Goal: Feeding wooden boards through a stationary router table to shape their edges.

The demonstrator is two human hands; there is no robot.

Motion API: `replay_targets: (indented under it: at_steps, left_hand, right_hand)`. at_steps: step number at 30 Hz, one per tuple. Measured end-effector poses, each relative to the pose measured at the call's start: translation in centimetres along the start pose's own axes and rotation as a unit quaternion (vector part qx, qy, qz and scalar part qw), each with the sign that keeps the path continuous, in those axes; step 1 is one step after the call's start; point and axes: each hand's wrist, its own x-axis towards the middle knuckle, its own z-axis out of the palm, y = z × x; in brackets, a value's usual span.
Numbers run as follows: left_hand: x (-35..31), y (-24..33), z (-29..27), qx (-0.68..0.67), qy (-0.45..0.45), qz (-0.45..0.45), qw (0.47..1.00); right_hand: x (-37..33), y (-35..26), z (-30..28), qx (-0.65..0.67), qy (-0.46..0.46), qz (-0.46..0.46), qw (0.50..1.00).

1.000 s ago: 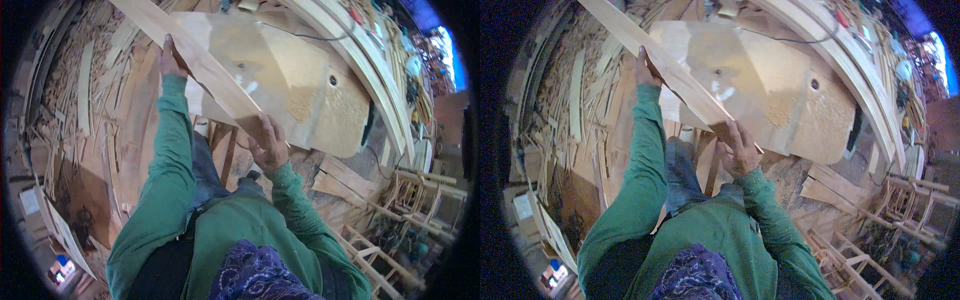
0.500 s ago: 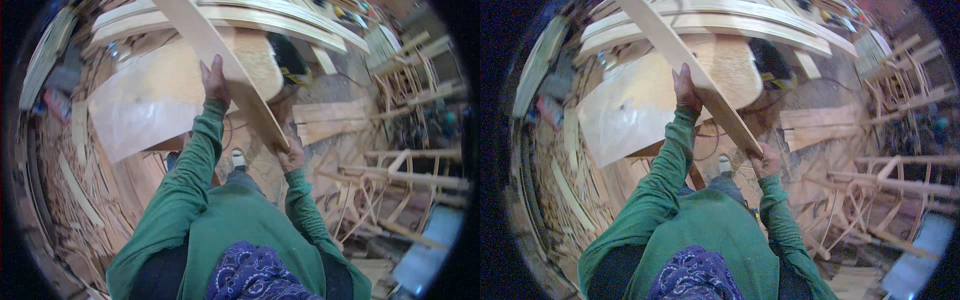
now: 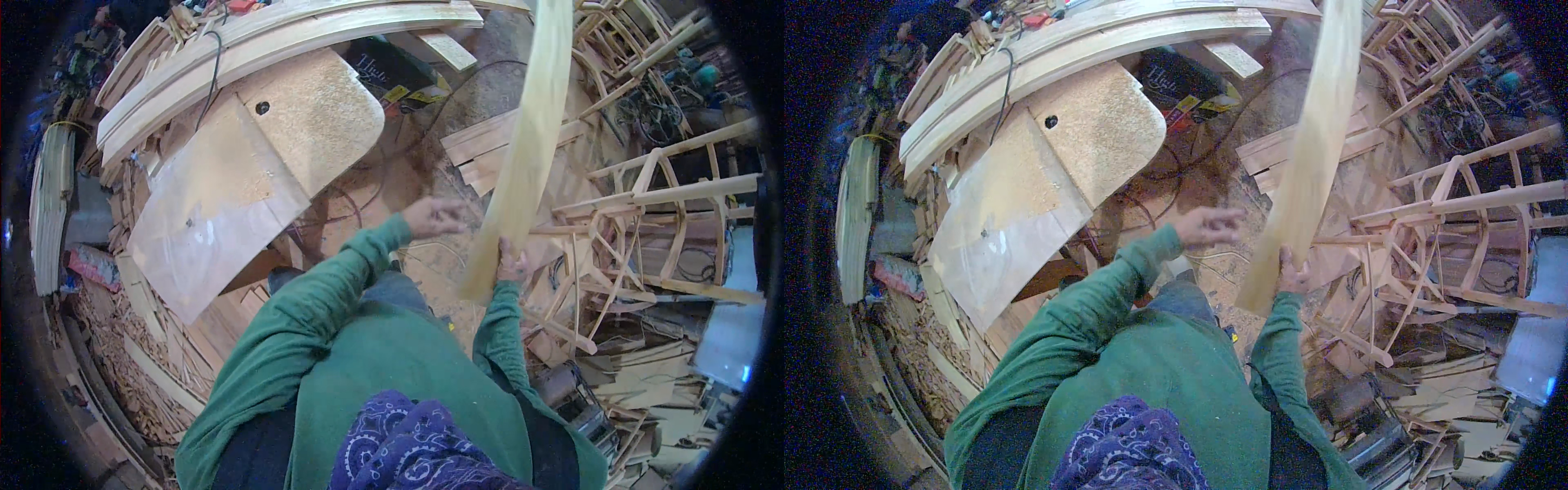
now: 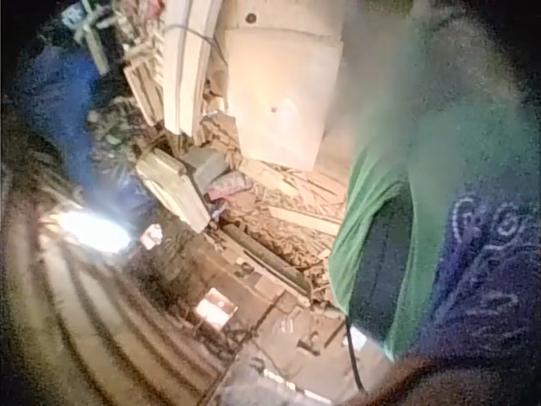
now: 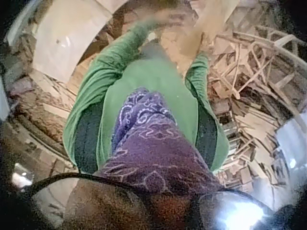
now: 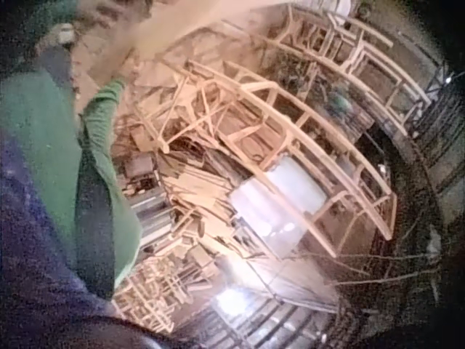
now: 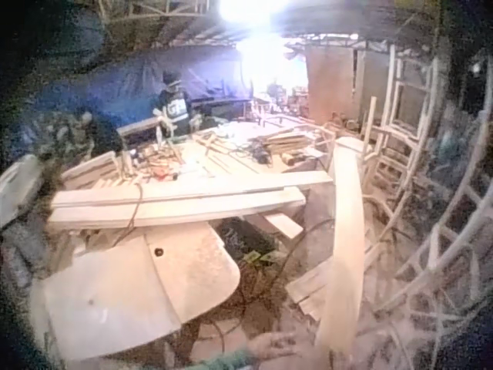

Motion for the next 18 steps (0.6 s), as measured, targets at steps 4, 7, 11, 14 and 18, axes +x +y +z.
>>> replay_targets:
  at_steps: [4, 7, 11, 14, 18]
  left_hand:
    - [-5.4, -8.2, 1.8, 0.029, 0.057, -0.111, 0.992]
    - [-9.6, -13.7, 1.8, 0.031, 0.153, -0.137, 0.978]
    - [-13.8, -16.7, 0.5, 0.078, 0.239, -0.068, 0.966]
    - [-15.5, -16.1, -0.2, -0.099, 0.234, -0.247, 0.935]
    - [-15.1, -14.5, -0.7, -0.049, 0.267, -0.235, 0.933]
  right_hand:
    - [2.1, 5.1, 2.5, 0.017, -0.049, 0.112, 0.992]
    - [1.3, 8.5, 4.5, 0.019, -0.062, 0.216, 0.974]
    - [-1.1, 10.5, 4.3, 0.023, -0.202, 0.214, 0.955]
    - [-0.8, 11.0, 4.6, 0.043, -0.157, 0.235, 0.958]
    - [6.8, 12.6, 7.0, -0.058, -0.098, 0.29, 0.95]
